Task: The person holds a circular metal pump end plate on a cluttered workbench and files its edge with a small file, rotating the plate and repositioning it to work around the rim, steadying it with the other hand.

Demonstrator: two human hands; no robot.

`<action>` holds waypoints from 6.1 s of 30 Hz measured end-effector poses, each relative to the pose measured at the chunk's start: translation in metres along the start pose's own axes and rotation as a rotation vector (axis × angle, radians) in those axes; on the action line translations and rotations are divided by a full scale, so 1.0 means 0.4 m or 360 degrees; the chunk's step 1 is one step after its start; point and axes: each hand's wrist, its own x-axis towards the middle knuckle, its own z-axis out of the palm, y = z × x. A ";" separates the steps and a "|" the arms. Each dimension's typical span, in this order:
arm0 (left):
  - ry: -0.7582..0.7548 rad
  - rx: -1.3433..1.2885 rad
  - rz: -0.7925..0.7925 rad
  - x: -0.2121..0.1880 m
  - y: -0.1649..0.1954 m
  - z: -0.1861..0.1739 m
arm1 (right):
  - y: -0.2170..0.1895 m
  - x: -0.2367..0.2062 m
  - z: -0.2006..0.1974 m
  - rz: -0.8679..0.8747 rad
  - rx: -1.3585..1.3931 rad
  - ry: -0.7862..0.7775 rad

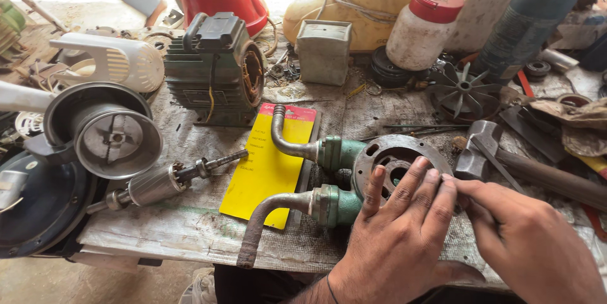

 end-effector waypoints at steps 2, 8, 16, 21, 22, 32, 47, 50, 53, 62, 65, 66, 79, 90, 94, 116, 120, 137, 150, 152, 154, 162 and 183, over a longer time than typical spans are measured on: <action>-0.0030 -0.0039 0.0000 0.001 0.004 -0.003 | -0.006 -0.007 -0.005 -0.0043 -0.0129 -0.0011; -0.0104 -0.0147 -0.0001 0.008 -0.015 -0.014 | 0.005 0.002 -0.022 -0.0009 -0.0433 -0.0284; -0.0062 -0.0246 0.0037 0.005 -0.027 -0.034 | 0.005 -0.026 -0.032 0.0092 -0.0627 -0.0330; -0.0074 -0.0263 0.0024 0.012 -0.023 -0.019 | 0.001 -0.021 -0.042 -0.0100 -0.0206 -0.0101; -0.0073 -0.0226 0.0023 0.015 -0.019 -0.014 | -0.001 -0.020 -0.042 -0.0083 -0.0152 -0.0074; -0.0119 -0.0312 -0.0034 0.012 0.005 -0.007 | -0.016 -0.028 -0.050 -0.0022 -0.0061 -0.0058; -0.0243 -0.0315 -0.0010 0.021 0.025 -0.014 | 0.043 -0.048 -0.047 -0.0039 -0.0094 -0.0109; -0.0248 -0.0271 0.0012 0.015 0.029 -0.024 | 0.057 -0.050 -0.045 -0.0237 -0.0011 -0.0087; -0.0085 -0.0108 0.0027 0.012 0.037 -0.015 | 0.063 -0.052 -0.039 -0.0068 0.0065 -0.0124; -0.0050 -0.0120 0.0027 -0.005 0.038 -0.012 | 0.047 -0.054 -0.040 0.0099 0.0024 -0.0191; 0.0017 0.0020 0.0048 0.004 0.041 -0.007 | 0.049 -0.047 -0.039 0.0356 -0.0057 -0.0319; 0.0012 0.0011 0.0053 0.002 0.042 -0.008 | 0.051 -0.050 -0.039 0.0000 0.0007 -0.0170; -0.0034 -0.0074 0.0036 -0.003 0.038 -0.003 | 0.045 -0.054 -0.039 -0.0304 0.0130 0.0015; -0.0081 0.0070 0.0045 0.018 0.055 -0.011 | 0.034 -0.056 -0.057 0.0127 -0.0036 -0.0203; -0.0046 0.0257 0.0052 0.020 0.062 0.002 | 0.046 -0.061 -0.050 0.0094 0.0017 -0.0015; 0.0006 0.0215 0.0009 0.011 0.081 0.016 | 0.085 -0.059 -0.050 -0.0398 0.0189 0.0022; 0.0051 0.0242 0.0015 0.018 0.083 0.015 | 0.089 -0.060 -0.046 -0.0012 0.0137 -0.0062; -0.0028 0.0165 0.0015 0.012 0.075 0.001 | 0.094 -0.065 -0.046 0.0190 0.0227 -0.0162; 0.0000 0.0118 0.0047 0.014 0.071 -0.015 | 0.086 -0.062 -0.056 -0.0324 0.0206 -0.0054; -0.0026 0.0118 0.0028 0.021 0.068 -0.012 | 0.098 -0.055 -0.049 -0.0214 0.0311 -0.0104; -0.0076 0.0242 0.0016 0.034 0.063 0.000 | 0.110 -0.043 -0.038 -0.0048 0.0430 -0.0096; -0.0006 0.0199 0.0038 0.019 0.073 -0.010 | 0.126 -0.056 -0.038 -0.0173 0.0397 -0.0103; 0.0067 0.0127 0.0016 0.013 0.089 0.011 | 0.120 -0.047 -0.043 -0.0123 0.0435 -0.0029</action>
